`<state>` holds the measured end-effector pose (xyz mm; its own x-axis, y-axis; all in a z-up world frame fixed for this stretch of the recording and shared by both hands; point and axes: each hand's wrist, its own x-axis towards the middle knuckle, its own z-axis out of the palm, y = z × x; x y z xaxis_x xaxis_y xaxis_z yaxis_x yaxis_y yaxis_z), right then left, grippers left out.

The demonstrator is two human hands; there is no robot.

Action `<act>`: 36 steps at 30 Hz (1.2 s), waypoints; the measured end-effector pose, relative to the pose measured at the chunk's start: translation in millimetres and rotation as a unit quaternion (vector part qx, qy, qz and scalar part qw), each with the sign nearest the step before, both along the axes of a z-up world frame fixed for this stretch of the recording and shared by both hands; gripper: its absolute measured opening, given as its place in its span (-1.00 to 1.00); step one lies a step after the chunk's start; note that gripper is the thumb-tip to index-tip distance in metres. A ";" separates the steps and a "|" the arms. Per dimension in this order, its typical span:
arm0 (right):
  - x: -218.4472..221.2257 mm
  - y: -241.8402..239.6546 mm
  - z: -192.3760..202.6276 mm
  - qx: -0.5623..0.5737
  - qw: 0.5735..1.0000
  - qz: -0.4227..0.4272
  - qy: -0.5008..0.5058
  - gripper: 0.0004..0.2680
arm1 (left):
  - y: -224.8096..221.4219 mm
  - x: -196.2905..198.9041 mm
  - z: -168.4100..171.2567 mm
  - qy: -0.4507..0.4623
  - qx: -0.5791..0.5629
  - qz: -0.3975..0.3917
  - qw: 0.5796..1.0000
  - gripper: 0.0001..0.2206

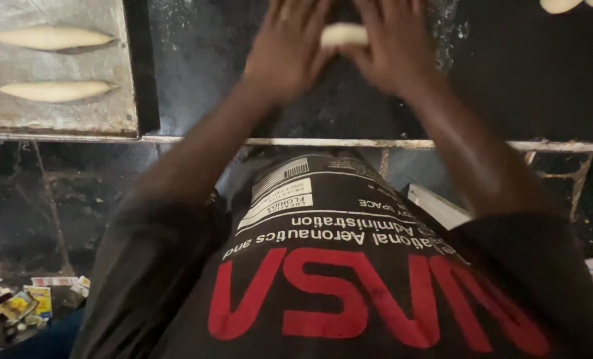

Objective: The person shapes small portions of dough into elongated rolls on a dark counter, flattening them by hand before rolling them into cylinders and placing them onto a metal baking tray.

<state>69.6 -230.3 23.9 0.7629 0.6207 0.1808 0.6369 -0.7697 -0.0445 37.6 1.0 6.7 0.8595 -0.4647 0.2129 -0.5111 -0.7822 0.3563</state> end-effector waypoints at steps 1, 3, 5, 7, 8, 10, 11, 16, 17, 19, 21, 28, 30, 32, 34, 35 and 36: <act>-15.0 -5.2 -3.6 -0.028 0.984 0.069 -0.160 -0.42 | 0.5 -25.2 -1.7 -0.027 -0.008 -0.020 0.999 -0.39; -23.5 -21.3 -13.0 0.050 0.996 0.065 -0.046 -0.42 | 2.4 -36.9 -1.3 -0.043 -0.033 -0.045 0.998 -0.32; -44.6 -43.3 -30.7 0.207 0.976 0.027 0.061 -0.48 | 1.1 -51.6 -2.7 0.015 -0.072 -0.042 0.996 -0.27; -38.9 -52.2 -47.9 0.446 0.888 -0.033 0.111 -0.61 | -0.5 -49.5 0.6 -0.001 -0.103 -0.037 0.994 -0.29; -37.5 -56.9 -52.9 0.519 0.845 -0.054 0.117 -0.64 | -2.7 -46.5 3.2 -0.010 -0.118 -0.034 0.992 -0.29; -43.2 -64.2 -58.7 0.653 0.739 -0.098 0.134 -0.69 | -11.9 -37.1 7.2 0.025 -0.077 -0.061 0.995 -0.43; -50.9 -65.4 -60.8 0.663 0.727 -0.104 0.146 -0.72 | -16.5 -34.4 8.8 0.045 -0.057 -0.074 0.995 -0.49; -81.4 -63.8 -56.9 0.635 0.746 -0.117 0.164 -0.78 | -25.4 -27.7 15.3 0.106 -0.211 -0.067 0.969 -0.68; -81.1 -64.0 -55.3 0.641 0.740 -0.123 0.164 -0.78 | -25.5 -28.7 14.5 0.147 -0.285 -0.054 0.946 -0.70; -78.9 -66.0 -51.9 0.654 0.726 -0.133 0.165 -0.79 | -24.6 -31.1 9.3 0.309 -0.472 -0.017 0.826 -0.67; -81.6 -69.2 -49.6 0.661 0.718 -0.129 0.175 -0.80 | -15.8 -37.6 -2.1 0.363 -0.567 0.013 0.739 -0.64; -73.7 -64.0 -47.1 0.626 0.753 -0.134 0.153 -0.82 | 60.1 -52.9 -35.5 0.100 -0.562 0.189 0.799 -0.64; -74.2 -43.9 -41.0 0.604 0.775 -0.084 0.163 -0.84 | 70.0 -58.5 -22.7 0.033 -0.450 0.195 0.871 -0.65; -81.6 -19.0 -24.7 0.491 0.855 -0.058 0.156 -0.86 | 77.1 -61.3 -3.3 -0.050 -0.255 0.128 0.957 -0.64; -87.9 8.9 -5.2 0.304 0.949 -0.014 0.079 -0.74 | 72.0 -53.1 10.9 -0.069 -0.185 -0.005 0.980 -0.51; -88.1 22.4 1.8 0.221 0.975 0.027 0.016 -0.60 | 67.5 -49.0 14.6 -0.080 -0.148 -0.072 0.983 -0.44; -88.0 31.2 7.3 0.209 0.977 0.018 0.022 -0.62 | 63.5 -46.1 16.0 -0.083 -0.131 -0.065 0.986 -0.48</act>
<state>-18.4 -199.1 31.2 0.7540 0.5264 0.3929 0.6543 -0.6549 -0.3782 -8.6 64.4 22.7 0.7389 -0.4794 0.4735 -0.6699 -0.5982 0.4398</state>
